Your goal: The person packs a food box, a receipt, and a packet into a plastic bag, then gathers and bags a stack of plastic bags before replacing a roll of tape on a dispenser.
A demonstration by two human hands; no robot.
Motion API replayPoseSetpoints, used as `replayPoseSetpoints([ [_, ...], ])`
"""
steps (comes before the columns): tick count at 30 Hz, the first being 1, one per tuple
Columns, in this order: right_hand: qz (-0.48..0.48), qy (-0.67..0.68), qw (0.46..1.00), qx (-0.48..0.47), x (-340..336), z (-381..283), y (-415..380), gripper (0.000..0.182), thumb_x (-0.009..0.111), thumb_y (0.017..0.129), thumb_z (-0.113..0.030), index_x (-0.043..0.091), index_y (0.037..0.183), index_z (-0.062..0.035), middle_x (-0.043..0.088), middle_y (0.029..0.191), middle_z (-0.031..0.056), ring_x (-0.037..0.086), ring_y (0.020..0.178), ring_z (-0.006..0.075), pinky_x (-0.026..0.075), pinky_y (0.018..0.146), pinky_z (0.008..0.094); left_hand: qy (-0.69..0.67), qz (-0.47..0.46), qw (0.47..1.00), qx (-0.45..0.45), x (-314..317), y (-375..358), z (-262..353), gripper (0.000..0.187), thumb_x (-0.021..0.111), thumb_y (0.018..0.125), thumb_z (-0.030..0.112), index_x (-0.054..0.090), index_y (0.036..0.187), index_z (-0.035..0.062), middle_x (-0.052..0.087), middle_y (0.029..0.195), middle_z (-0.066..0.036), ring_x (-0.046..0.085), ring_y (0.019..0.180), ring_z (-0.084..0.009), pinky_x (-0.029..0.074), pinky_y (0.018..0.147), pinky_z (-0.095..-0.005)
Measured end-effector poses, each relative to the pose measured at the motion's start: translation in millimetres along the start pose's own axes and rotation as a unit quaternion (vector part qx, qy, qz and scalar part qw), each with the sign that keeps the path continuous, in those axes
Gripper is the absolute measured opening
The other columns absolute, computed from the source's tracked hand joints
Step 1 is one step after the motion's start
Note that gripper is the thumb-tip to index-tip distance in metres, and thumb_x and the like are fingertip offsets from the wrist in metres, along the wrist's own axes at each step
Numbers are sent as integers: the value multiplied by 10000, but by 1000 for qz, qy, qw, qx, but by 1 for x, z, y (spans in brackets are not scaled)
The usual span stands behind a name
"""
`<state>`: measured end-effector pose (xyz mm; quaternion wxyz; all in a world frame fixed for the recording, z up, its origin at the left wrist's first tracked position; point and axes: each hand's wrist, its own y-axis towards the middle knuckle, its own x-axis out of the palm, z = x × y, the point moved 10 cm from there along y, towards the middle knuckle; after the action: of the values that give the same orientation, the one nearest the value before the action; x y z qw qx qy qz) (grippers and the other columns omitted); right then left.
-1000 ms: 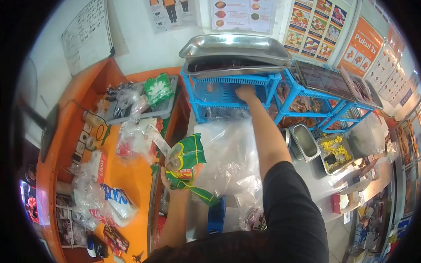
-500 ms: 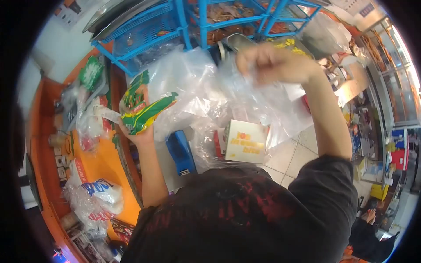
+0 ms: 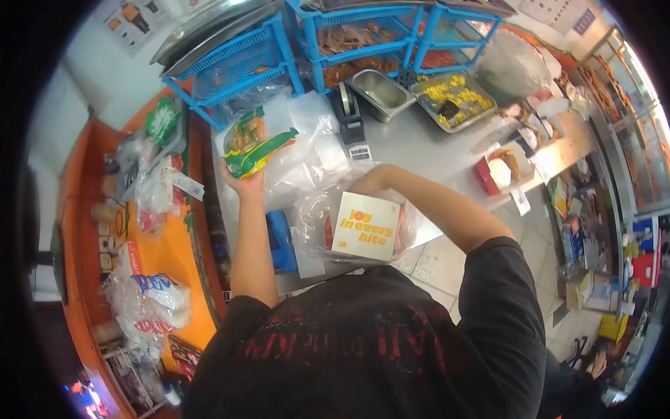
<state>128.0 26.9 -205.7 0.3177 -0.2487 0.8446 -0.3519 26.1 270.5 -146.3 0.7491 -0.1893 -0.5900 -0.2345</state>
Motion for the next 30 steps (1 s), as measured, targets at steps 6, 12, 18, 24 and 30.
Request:
replayPoseSetpoints([
  [6,-85,-32,996,18,6,-3,9,529,414,826,-457,464,1225,-113,505,1179,188,512,1046,310,375,923,360,-43,-19,998,42,45,-33,28,552,473,812,435,435,1218,63,436,1252,-144,412,1152,-307,294,968,-491],
  [12,-139,-7,990,34,5,-1,-5,533,423,815,-469,474,1213,-119,531,1145,192,535,1019,319,400,896,369,4,-41,991,130,57,-55,59,387,439,875,267,457,1196,50,482,1211,-123,449,1126,-291,345,946,-479],
  [18,39,-304,952,-12,-39,-38,-41,425,456,824,-397,553,1112,-101,588,1039,181,562,964,324,435,826,407,61,-17,983,170,73,22,50,361,457,882,207,434,1197,32,484,1198,-135,488,1085,-279,405,897,-434],
  [24,159,-127,976,-81,-89,-80,-86,364,457,841,-360,585,1031,-77,610,959,175,567,917,332,439,800,395,285,-8,938,195,76,201,33,485,457,888,346,395,1227,5,473,1214,-138,480,1090,-262,387,909,-401],
  [30,205,-69,973,-77,-121,-90,-88,357,476,843,-326,565,1049,-49,620,898,180,584,860,336,445,776,386,882,25,467,53,104,231,-7,435,357,890,309,552,1062,-39,495,1166,-260,460,1118,-346,357,895,-390],
])
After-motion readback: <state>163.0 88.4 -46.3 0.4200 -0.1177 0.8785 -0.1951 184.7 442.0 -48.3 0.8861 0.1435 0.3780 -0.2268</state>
